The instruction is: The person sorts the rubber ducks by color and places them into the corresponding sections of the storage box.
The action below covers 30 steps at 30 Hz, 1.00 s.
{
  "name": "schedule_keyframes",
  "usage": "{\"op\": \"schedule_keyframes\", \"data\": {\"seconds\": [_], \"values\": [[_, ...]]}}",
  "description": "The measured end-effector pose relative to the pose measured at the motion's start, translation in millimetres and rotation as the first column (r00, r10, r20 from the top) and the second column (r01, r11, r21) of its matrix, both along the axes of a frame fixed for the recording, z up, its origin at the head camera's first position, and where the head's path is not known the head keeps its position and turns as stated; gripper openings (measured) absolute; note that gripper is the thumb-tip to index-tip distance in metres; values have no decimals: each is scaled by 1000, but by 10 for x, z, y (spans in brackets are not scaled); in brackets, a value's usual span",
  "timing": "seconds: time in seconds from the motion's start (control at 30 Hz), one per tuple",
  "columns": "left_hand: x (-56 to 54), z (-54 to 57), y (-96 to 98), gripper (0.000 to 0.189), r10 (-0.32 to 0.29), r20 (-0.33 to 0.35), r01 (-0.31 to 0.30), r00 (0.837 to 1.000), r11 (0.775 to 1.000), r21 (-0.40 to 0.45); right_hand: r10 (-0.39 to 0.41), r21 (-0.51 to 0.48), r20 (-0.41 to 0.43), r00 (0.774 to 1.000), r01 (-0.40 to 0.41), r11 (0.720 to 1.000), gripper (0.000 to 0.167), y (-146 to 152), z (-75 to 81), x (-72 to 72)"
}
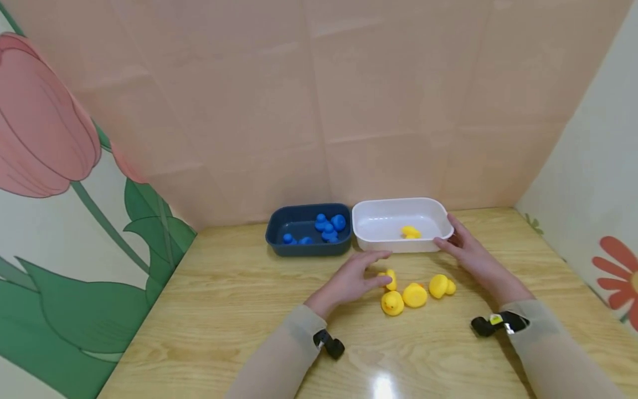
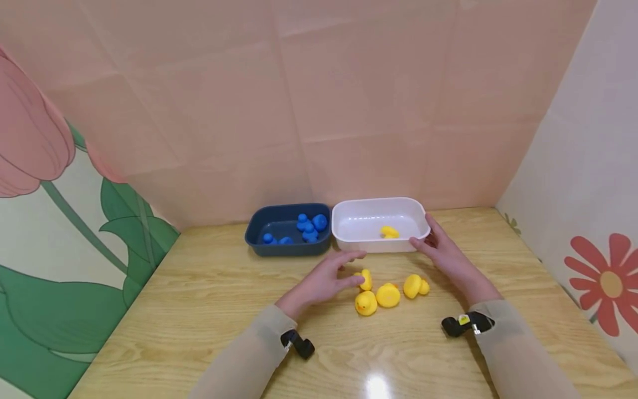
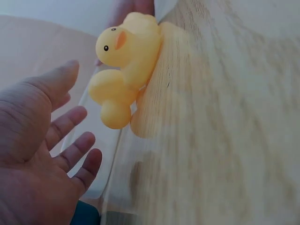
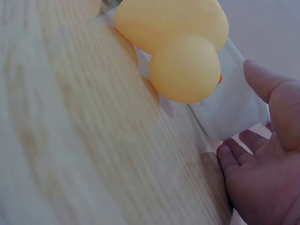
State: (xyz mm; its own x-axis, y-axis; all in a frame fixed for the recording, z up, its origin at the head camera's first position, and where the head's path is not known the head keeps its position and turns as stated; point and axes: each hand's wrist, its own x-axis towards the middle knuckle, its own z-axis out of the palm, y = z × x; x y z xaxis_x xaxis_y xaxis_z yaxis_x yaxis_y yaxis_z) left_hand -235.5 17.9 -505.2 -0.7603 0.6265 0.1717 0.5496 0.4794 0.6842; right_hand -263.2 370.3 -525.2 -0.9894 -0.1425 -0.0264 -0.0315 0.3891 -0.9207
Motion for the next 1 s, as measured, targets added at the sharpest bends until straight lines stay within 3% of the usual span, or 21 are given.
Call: {"op": "schedule_keyframes", "data": {"seconds": [0.43, 1.0], "values": [[-39, -107, -2, 64, -31, -2, 31, 1000, 997, -69, 4, 12, -4, 1000, -4, 1000, 101, -11, 15, 9], [-21, -139, 31, 62, -45, -5, 44, 999, 995, -90, 2, 23, -8, 1000, -2, 1000, 104, 2, 18, 23]]}}
